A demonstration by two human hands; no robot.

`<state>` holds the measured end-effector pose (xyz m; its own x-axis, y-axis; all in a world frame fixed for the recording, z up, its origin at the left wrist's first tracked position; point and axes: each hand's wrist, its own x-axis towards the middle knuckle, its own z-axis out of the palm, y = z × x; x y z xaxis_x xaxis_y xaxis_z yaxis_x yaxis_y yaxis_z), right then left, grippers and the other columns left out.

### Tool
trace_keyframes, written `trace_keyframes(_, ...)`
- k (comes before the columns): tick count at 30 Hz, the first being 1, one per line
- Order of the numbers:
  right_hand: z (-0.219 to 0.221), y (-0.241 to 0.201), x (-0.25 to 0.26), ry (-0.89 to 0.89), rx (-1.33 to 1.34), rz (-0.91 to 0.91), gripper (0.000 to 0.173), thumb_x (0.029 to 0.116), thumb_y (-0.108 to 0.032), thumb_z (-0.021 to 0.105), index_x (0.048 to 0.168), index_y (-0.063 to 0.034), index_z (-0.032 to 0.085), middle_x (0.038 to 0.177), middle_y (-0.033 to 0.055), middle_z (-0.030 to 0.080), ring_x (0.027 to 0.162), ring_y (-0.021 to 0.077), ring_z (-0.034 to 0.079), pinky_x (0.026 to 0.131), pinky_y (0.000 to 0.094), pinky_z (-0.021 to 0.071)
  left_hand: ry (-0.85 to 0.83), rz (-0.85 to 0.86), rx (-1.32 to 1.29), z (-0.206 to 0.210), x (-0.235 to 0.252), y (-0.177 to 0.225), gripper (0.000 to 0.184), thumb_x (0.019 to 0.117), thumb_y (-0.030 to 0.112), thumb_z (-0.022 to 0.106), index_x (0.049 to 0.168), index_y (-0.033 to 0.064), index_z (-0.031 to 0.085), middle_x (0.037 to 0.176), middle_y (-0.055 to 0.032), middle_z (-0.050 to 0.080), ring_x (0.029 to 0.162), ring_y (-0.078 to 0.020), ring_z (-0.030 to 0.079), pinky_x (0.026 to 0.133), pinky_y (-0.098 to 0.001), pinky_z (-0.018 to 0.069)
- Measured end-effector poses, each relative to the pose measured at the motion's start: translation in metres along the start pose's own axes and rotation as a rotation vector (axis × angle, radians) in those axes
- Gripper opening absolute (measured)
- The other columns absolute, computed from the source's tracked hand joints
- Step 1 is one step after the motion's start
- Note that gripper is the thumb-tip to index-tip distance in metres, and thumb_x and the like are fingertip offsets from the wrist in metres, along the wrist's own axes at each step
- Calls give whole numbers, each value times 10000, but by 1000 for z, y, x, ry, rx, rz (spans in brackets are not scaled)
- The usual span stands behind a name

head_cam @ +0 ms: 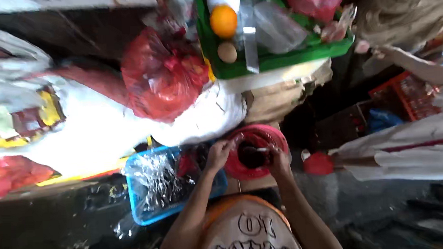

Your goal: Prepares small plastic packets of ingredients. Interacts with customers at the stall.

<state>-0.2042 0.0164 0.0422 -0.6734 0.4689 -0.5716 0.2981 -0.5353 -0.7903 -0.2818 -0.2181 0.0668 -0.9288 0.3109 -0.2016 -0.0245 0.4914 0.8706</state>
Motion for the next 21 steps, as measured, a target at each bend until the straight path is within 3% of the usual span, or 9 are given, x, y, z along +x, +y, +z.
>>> trace_keyframes(4, -11, -3, -2, 5, -46, -76, 251, 1064, -288, 542, 1068, -66, 659, 715, 16, 623, 514, 94, 525, 470, 258, 475, -76, 1, -103, 7, -5, -5, 360, 1065, 384, 541, 1142, 85, 726, 998, -91, 729, 875, -196, 690, 835, -457, 572)
trace_keyframes(7, -13, -14, -7, -39, -56, -111, 275, 1069, -329, 529, 1082, -89, 663, 718, -1, 609, 530, 87, 520, 496, 255, 475, -86, -15, -199, 8, -8, -12, 354, 1054, 417, 553, 1154, 126, 727, 971, -53, 722, 781, -134, 652, 725, -352, 560)
trace_keyframes(11, -15, -33, -17, -46, -73, -154, 279, 1069, -353, 522, 1035, -114, 662, 708, -7, 608, 518, 79, 508, 473, 242, 450, -150, -46, -322, 9, -8, -17, 286, 1066, 369, 541, 1160, 181, 735, 862, 2, 684, 548, -70, 460, 482, -217, 369)
trace_keyframes(14, -15, -50, -23, -56, -96, -203, 275, 1064, -370, 532, 1051, -129, 665, 734, -9, 623, 531, 75, 520, 486, 238, 457, -220, -22, -469, 8, -1, -27, 253, 1068, 300, 549, 1165, 159, 735, 814, 6, 658, 512, -49, 411, 455, -195, 331)
trace_keyframes(21, 1, -85, -19, -128, -45, -346, 264, 1066, -227, 520, 974, -41, 683, 655, 29, 608, 478, 101, 522, 439, 255, 467, -352, 93, -664, 6, 7, -25, 271, 1075, 247, 516, 1080, 75, 726, 791, 5, 641, 579, -41, 487, 517, -193, 409)
